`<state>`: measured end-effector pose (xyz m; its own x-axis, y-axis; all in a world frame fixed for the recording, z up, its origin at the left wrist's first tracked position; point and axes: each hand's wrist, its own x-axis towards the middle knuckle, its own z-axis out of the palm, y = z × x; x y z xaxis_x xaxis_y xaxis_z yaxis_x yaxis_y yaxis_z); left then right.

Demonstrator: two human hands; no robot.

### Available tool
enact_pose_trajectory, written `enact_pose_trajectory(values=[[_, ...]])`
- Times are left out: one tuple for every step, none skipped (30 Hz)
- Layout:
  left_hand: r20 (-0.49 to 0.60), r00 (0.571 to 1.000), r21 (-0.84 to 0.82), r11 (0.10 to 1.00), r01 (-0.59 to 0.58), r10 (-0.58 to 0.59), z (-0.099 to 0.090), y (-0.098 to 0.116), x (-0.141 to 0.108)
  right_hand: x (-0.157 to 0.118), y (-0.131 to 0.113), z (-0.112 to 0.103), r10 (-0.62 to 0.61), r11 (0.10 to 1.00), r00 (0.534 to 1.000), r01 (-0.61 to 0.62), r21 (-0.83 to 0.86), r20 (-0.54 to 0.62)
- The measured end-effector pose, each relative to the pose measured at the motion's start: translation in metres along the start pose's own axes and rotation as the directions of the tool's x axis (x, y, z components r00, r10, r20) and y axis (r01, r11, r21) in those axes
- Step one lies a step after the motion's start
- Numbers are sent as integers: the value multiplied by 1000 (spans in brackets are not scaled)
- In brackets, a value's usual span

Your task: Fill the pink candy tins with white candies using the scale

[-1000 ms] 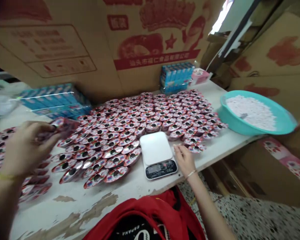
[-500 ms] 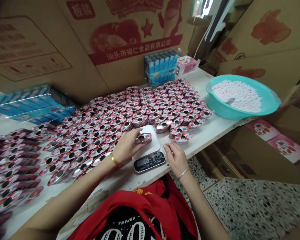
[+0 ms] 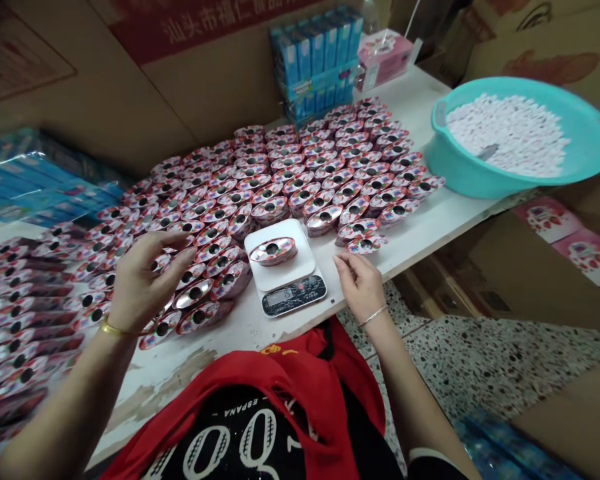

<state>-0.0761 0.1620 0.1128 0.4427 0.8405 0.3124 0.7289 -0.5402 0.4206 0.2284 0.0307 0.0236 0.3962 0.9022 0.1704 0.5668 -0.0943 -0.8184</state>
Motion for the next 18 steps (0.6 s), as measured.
enact_pose_trajectory(values=[[9, 1000, 7, 1000, -11, 11, 3, 1, 0, 0, 0, 0, 3, 1000, 1000, -3, 3, -4], [19, 999, 20, 999, -29, 29, 6, 2, 0, 0, 0, 0, 4, 1000, 1000, -4, 5, -4], [33, 998, 38, 998, -53, 52, 9, 4, 1, 0, 0, 1, 2, 1000, 1000, -2, 4, 0], [44, 996, 59, 995, -83, 81, 13, 6, 1, 0, -1, 1, -2, 1000, 1000, 2, 1, 4], [58, 992, 80, 990, -117, 113, 16, 8, 0, 0, -2, 1, -6, 1000, 1000, 6, -4, 8], [73, 986, 97, 983, -154, 147, 20, 9, 0, 0, -2, 2, -8, 1000, 1000, 8, -10, 11], [91, 980, 108, 976, -188, 179, 24, 11, -1, 0, -3, 2, -9, 1000, 1000, 9, -15, 13], [113, 972, 115, 969, -220, 207, 28, 13, -3, -1, -3, 2, -9, 1000, 1000, 10, -19, 12], [134, 964, 120, 962, -247, 230, 33, 14, -4, -1, -4, 2, -10, 1000, 1000, 10, -19, 11], [151, 957, 129, 955, -268, 248, 37, 15, -6, -1, -4, 2, -11, 1000, 1000, 11, -16, 11], [165, 951, 139, 948, -286, 262, 40, 16, -8, -1, -4, 2, -10, 1000, 1000, 10, -11, 12], [177, 945, 149, 942, -301, 274, 44, 17, -10, -2, -4, 2, -8, 1000, 1000, 8, -3, 13], [189, 940, 160, 935, -316, 285, 48, 18, -12, -2, -4, 2, -6, 1000, 1000, 6, 5, 15], [201, 934, 168, 929, -330, 296, 51, 18, -14, -2, -4, 2, -5, 1000, 1000, 4, 11, 17], [215, 928, 174, 923, -344, 306, 54, 19, -15, -2, -3, 2, -3, 1000, 1000, 2, 17, 18], [229, 921, 177, 917, -357, 314, 57, 20, -16, -2, -3, 2, -1, 1000, 1000, 1, 22, 19], [244, 915, 180, 912, -368, 321, 59, 21, -16, -2, -3, 3, -1, 1000, 1000, 0, 26, 19], [256, 910, 184, 908, -376, 325, 62, 22, -16, -2, -3, 3, -3, 1000, 1000, 2, 31, 18]])
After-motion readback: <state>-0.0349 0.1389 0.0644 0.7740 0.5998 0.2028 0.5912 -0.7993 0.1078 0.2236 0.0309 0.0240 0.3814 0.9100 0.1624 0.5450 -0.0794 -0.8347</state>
